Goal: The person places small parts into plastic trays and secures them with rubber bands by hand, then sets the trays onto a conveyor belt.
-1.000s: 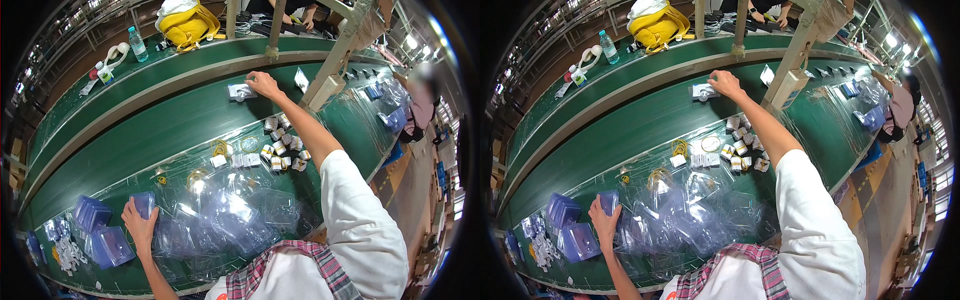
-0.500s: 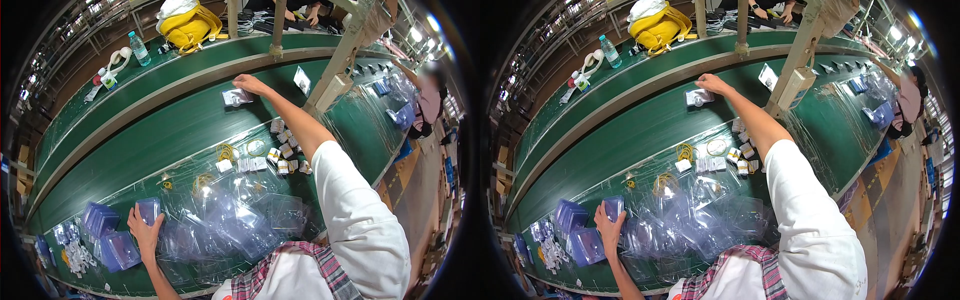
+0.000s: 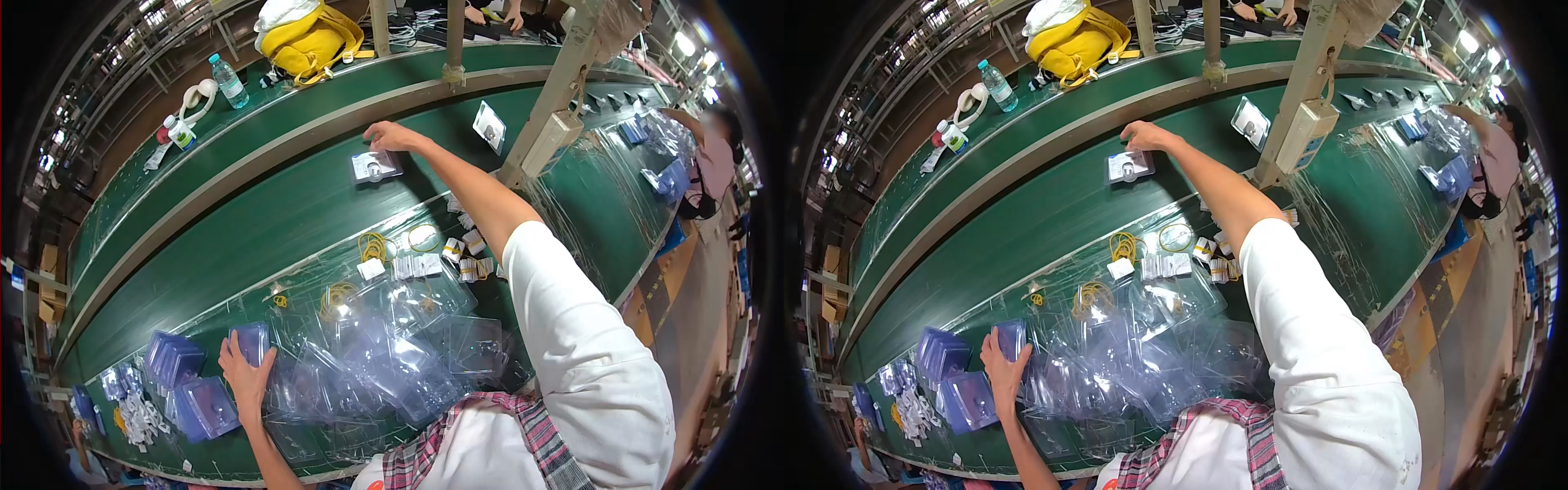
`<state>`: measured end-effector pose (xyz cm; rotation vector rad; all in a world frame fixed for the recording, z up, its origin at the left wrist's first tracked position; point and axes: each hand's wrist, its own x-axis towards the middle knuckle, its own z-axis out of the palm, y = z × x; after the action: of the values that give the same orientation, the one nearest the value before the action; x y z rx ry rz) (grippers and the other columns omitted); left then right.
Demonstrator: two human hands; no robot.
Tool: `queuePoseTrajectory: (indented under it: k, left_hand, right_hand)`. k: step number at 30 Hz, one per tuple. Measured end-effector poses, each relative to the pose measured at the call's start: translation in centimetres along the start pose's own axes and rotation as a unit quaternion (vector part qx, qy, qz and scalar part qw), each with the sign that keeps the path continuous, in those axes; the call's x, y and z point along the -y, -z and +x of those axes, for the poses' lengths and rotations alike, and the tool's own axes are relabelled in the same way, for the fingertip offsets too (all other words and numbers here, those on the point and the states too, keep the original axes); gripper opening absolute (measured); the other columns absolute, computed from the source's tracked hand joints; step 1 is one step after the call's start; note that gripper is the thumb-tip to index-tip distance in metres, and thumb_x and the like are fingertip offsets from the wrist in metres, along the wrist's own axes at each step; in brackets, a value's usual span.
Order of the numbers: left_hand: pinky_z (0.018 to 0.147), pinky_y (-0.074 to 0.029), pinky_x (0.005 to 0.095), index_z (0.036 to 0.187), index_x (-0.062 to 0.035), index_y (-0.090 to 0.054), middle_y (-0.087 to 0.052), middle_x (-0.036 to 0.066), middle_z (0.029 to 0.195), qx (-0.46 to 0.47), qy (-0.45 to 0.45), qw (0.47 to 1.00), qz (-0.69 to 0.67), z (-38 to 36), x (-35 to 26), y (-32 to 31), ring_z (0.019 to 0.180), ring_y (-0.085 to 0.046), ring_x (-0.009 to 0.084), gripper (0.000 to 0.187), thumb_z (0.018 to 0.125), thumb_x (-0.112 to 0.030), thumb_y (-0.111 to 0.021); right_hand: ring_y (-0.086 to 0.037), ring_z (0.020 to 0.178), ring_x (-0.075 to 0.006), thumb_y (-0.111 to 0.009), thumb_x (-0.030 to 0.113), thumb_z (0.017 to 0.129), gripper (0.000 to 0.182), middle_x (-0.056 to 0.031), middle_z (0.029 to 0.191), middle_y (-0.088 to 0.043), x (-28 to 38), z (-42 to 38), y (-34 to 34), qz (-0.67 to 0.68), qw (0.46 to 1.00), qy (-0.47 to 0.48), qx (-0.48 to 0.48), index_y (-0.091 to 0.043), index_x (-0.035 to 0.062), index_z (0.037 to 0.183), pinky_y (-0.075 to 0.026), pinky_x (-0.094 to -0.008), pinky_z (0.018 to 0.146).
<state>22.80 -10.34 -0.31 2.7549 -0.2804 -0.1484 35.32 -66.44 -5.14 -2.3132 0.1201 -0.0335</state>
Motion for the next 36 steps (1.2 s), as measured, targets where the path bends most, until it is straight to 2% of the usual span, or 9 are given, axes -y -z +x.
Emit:
queuePoseTrajectory:
  k: [7, 8, 9, 13, 16, 20, 26, 30, 36]
  left_hand:
    - [0.104, -0.034, 0.0403, 0.133, -0.0019, -0.051, -0.050, 0.022, 0.130, -0.125, 0.073, 0.963, -0.227, 1.2, 1.8, 2.2, 0.121, -0.045, 0.0346, 0.067, 0.078, -0.032, -0.073]
    - [0.105, -0.032, 0.0406, 0.133, -0.0022, -0.050, -0.048, 0.021, 0.131, -0.153, 0.052, 0.967, -0.198, 1.1, 2.1, 2.4, 0.123, -0.043, 0.0341, 0.068, 0.077, -0.034, -0.073]
    - [0.106, -0.031, 0.0406, 0.134, -0.0019, -0.048, -0.047, 0.022, 0.133, -0.154, 0.046, 0.973, -0.169, 0.9, 2.1, 2.8, 0.126, -0.040, 0.0347, 0.070, 0.077, -0.033, -0.074]
    - [0.107, -0.028, 0.0471, 0.137, -0.0058, -0.045, -0.041, 0.023, 0.138, -0.079, 0.069, 0.991, -0.086, -0.1, 2.5, 2.6, 0.128, -0.036, 0.0377, 0.075, 0.077, -0.040, -0.072]
    - [0.107, -0.026, 0.0510, 0.138, -0.0082, -0.044, -0.038, 0.023, 0.140, -0.060, 0.068, 0.994, -0.054, -0.2, 4.0, 0.9, 0.130, -0.034, 0.0388, 0.078, 0.076, -0.047, -0.071]
    - [0.108, -0.025, 0.0531, 0.142, -0.0066, -0.037, -0.032, 0.027, 0.144, -0.063, 0.070, 0.995, -0.028, -0.5, 2.7, 1.1, 0.133, -0.030, 0.0427, 0.089, 0.074, -0.054, -0.071]
    - [0.106, -0.025, 0.0579, 0.145, -0.0068, -0.031, -0.025, 0.031, 0.146, -0.018, 0.074, 0.997, 0.033, -0.5, 1.3, 1.6, 0.133, -0.027, 0.0469, 0.102, 0.069, -0.060, -0.072]
    - [0.104, -0.026, 0.0594, 0.144, -0.0104, -0.035, -0.027, 0.030, 0.146, 0.020, 0.107, 0.994, -0.017, 0.2, 1.9, 2.5, 0.132, -0.029, 0.0485, 0.096, 0.069, -0.056, -0.073]
    - [0.106, -0.028, 0.0550, 0.140, -0.0084, -0.043, -0.037, 0.025, 0.141, -0.045, 0.117, 0.984, -0.125, 1.2, 4.3, 3.2, 0.128, -0.038, 0.0425, 0.081, 0.075, -0.048, -0.070]
  right_hand:
    - [-0.064, 0.098, -0.0218, -0.071, 0.016, 0.076, 0.043, -0.0147, 0.104, -0.068, 1.5, -0.2, -1.4, -0.056, 0.995, 0.027, -0.081, -0.063, 0.0067, 0.117, -0.052, -0.0354, 0.086]
    - [-0.064, 0.096, -0.0214, -0.070, 0.016, 0.077, 0.041, -0.0135, 0.103, -0.067, 1.6, -0.3, -1.4, -0.054, 0.995, 0.019, -0.087, -0.064, 0.0065, 0.116, -0.051, -0.0351, 0.086]
    - [-0.066, 0.094, -0.0279, -0.071, 0.020, 0.075, 0.040, -0.0157, 0.100, -0.069, 1.0, -0.2, -1.4, -0.059, 0.991, 0.044, -0.112, -0.066, 0.0067, 0.113, -0.052, -0.0380, 0.088]
    - [-0.066, 0.092, -0.0246, -0.066, 0.018, 0.082, 0.032, -0.0130, 0.098, -0.069, 2.1, -1.6, -1.2, -0.064, 0.988, 0.042, -0.131, -0.066, 0.0052, 0.112, -0.050, -0.0339, 0.085]
    - [-0.065, 0.091, -0.0205, -0.062, 0.015, 0.086, 0.028, -0.0119, 0.098, -0.069, 6.1, -4.2, -1.4, 0.012, 0.990, 0.097, -0.103, -0.066, 0.0046, 0.112, -0.050, -0.0313, 0.083]
    - [-0.064, 0.090, -0.0156, -0.059, 0.014, 0.090, 0.022, -0.0097, 0.097, -0.069, 14.9, -11.1, -3.7, 0.093, 0.985, 0.141, 0.041, -0.066, 0.0010, 0.107, -0.050, -0.0312, 0.079]
    - [-0.064, 0.086, -0.0203, -0.060, 0.017, 0.091, 0.020, -0.0097, 0.093, -0.067, 22.5, -16.8, -6.9, 0.019, 0.973, 0.179, 0.142, -0.068, 0.0045, 0.105, -0.051, -0.0343, 0.079]
    - [-0.060, 0.085, -0.0190, -0.058, 0.015, 0.093, 0.020, -0.0090, 0.096, -0.064, 23.6, -16.9, -7.6, 0.037, 0.970, 0.192, 0.142, -0.066, 0.0043, 0.108, -0.052, -0.0357, 0.081]
    - [-0.063, 0.087, -0.0223, -0.060, 0.014, 0.091, 0.020, -0.0110, 0.093, -0.066, 24.3, -17.9, -7.4, 0.043, 0.974, 0.194, 0.107, -0.067, 0.0034, 0.106, -0.051, -0.0359, 0.080]
